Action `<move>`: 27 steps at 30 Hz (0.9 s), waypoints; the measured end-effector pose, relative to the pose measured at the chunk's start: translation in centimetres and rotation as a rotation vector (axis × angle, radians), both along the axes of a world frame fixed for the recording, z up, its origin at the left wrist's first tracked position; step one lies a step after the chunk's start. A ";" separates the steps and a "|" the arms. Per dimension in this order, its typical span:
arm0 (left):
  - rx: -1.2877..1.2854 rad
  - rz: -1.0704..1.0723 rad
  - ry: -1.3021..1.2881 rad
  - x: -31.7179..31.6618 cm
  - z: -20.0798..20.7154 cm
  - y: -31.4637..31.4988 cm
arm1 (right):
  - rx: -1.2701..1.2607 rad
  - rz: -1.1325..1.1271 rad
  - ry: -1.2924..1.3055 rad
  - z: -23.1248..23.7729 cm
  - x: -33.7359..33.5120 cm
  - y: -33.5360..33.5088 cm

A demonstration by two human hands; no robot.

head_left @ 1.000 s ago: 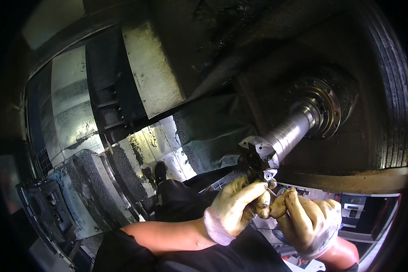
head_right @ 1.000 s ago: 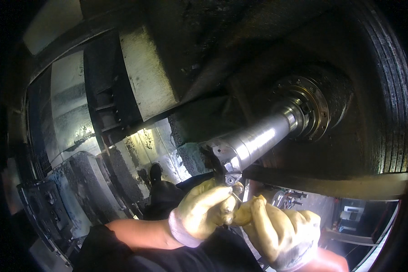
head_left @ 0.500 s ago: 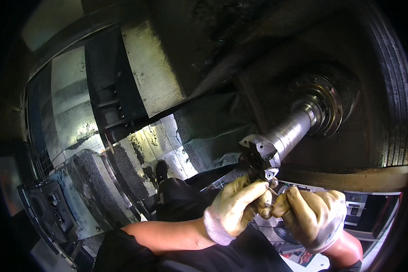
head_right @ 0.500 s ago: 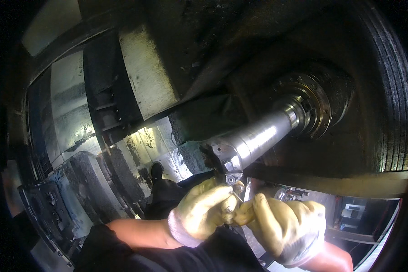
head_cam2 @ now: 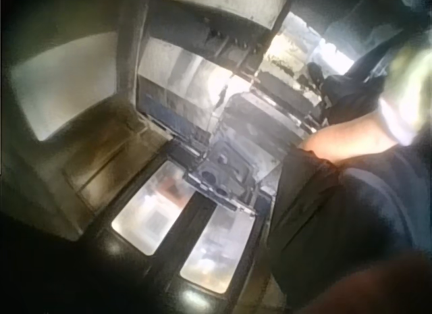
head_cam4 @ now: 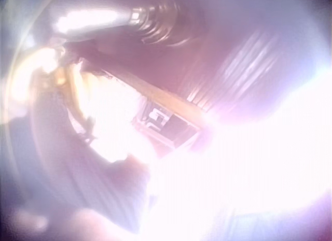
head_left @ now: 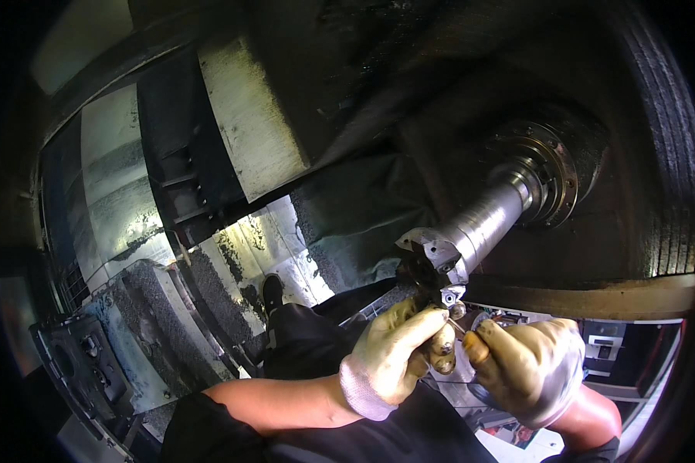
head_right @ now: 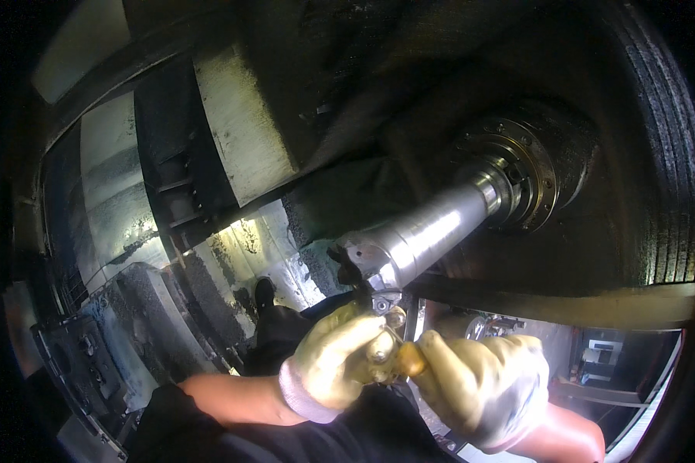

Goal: The person uses a hex key to loosen screws on a large milling tool head, removes several metal cutting bits, and replaces them with new ones by hand.

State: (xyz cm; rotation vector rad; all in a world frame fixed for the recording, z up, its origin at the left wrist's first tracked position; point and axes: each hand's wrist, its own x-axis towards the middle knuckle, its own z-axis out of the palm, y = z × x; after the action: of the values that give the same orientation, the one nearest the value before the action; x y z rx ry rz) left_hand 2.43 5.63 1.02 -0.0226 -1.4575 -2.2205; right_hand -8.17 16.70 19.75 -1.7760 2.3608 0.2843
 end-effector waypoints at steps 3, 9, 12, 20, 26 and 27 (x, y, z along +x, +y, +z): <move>0.109 -0.154 -0.100 0.3 0.0 -0.1 | 0.011 -1.154 -1.005 0.6 -0.1 -0.8; 0.127 -0.045 -0.061 -0.4 -0.7 0.6 | -0.048 -0.145 0.029 0.5 -0.3 -0.3; -0.073 0.080 0.023 -0.2 -0.3 0.3 | -0.094 0.157 0.246 -0.6 -0.2 0.0; 0.365 -0.167 -0.124 0.0 0.1 0.9 | 0.119 -1.267 -1.089 1.1 -0.6 -0.7; 0.982 -0.511 -0.237 0.1 0.8 0.2 | 0.083 -1.251 -1.132 1.2 -0.5 -0.5; 0.708 -0.406 -0.293 0.3 1.1 0.5 | 0.074 -1.245 -1.125 1.1 -0.4 -0.4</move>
State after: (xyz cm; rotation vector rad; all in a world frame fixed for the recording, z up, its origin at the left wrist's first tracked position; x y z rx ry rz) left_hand 2.72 6.08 2.10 0.2706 -0.7528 -3.0671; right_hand -8.61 16.28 20.89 -0.0133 1.9417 -0.6107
